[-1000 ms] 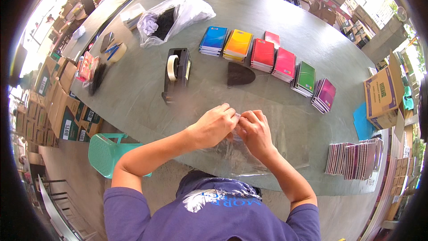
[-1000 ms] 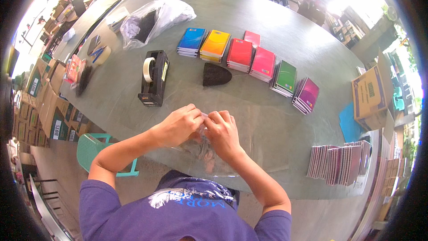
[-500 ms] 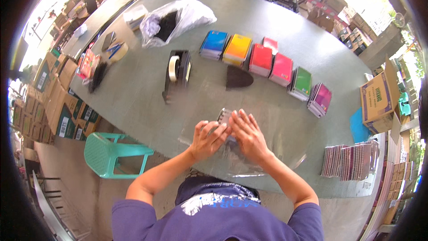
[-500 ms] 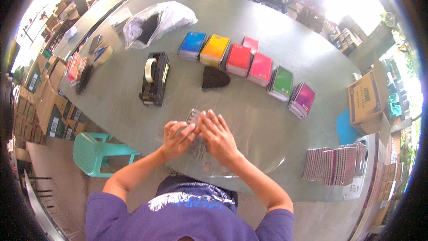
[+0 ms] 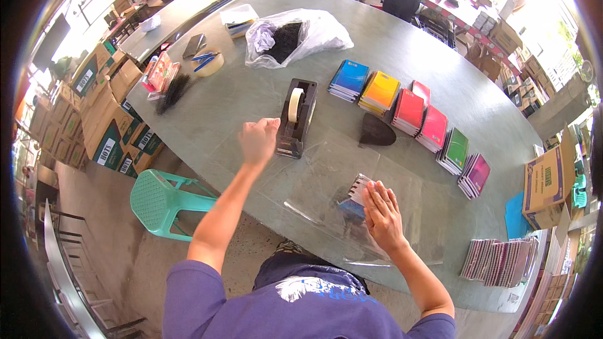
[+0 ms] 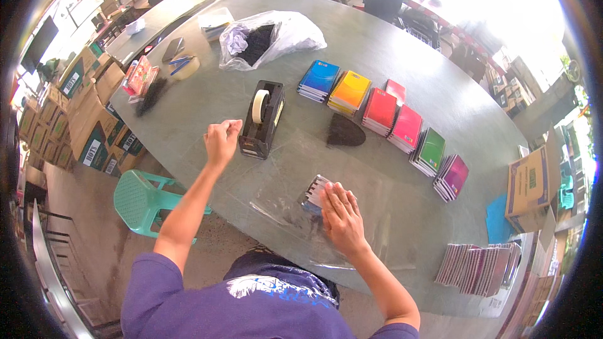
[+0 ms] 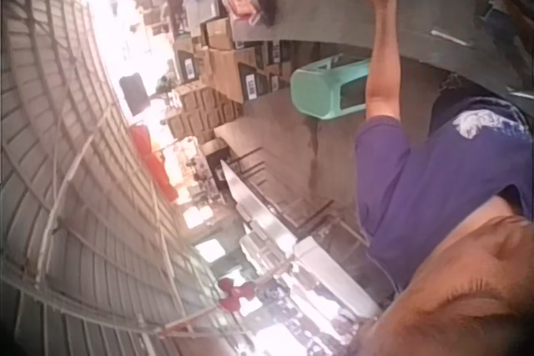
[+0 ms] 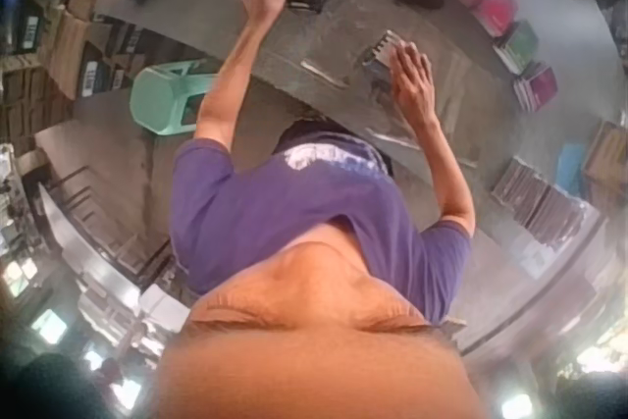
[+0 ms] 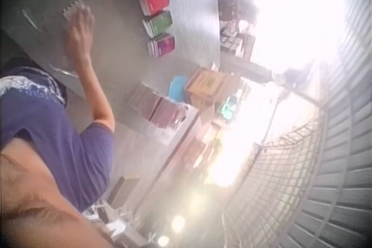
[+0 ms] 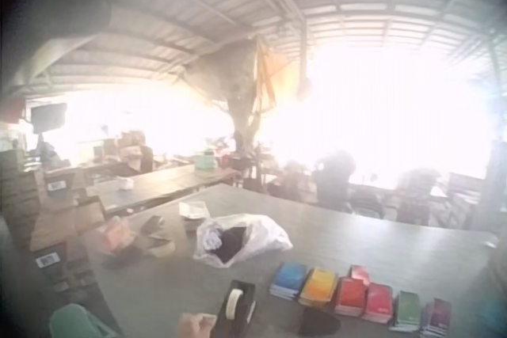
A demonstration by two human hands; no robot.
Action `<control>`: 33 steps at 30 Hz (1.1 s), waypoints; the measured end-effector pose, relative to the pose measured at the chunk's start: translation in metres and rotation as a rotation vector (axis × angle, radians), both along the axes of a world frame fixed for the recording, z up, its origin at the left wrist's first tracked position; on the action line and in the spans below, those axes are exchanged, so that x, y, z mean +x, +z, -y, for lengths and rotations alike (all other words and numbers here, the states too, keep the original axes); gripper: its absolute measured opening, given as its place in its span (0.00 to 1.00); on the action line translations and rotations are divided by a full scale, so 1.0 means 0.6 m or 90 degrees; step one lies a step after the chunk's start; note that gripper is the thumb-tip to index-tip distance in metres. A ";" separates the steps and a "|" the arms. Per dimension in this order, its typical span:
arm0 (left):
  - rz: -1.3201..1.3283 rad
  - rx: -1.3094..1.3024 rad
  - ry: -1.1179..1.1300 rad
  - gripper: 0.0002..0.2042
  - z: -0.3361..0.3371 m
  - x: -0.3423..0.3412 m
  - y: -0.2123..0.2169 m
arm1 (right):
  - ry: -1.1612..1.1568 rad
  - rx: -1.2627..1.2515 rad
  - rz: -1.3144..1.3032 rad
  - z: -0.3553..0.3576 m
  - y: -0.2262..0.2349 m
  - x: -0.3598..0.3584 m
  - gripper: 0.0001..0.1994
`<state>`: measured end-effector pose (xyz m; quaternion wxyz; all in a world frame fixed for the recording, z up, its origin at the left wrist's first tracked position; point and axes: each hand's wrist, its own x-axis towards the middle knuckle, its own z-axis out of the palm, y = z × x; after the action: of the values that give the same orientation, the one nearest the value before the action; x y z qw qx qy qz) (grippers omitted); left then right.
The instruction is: The person places stacks of colorful notebooks into plastic sleeves by hand, secures the sleeves with tape from a dispenser, and places the packaged stacks onto a pile.
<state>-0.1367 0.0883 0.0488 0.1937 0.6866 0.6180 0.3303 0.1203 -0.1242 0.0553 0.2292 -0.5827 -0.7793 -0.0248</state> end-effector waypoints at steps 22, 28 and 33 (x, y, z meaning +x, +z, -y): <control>0.069 -0.027 -0.214 0.11 0.115 0.040 0.071 | 0.004 0.053 -0.136 -0.008 -0.031 0.018 0.27; 0.287 -0.216 -0.204 0.14 0.263 0.190 0.036 | 0.024 0.010 -0.148 -0.007 -0.019 0.013 0.31; 0.123 -0.047 -0.201 0.15 0.275 0.167 -0.031 | 0.069 -0.055 -0.172 0.005 0.014 0.014 0.35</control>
<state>-0.0366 -0.0765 0.0302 0.3264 0.7326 0.4930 0.3373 0.1289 -0.1270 0.0635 0.3078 -0.5469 -0.7721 0.0998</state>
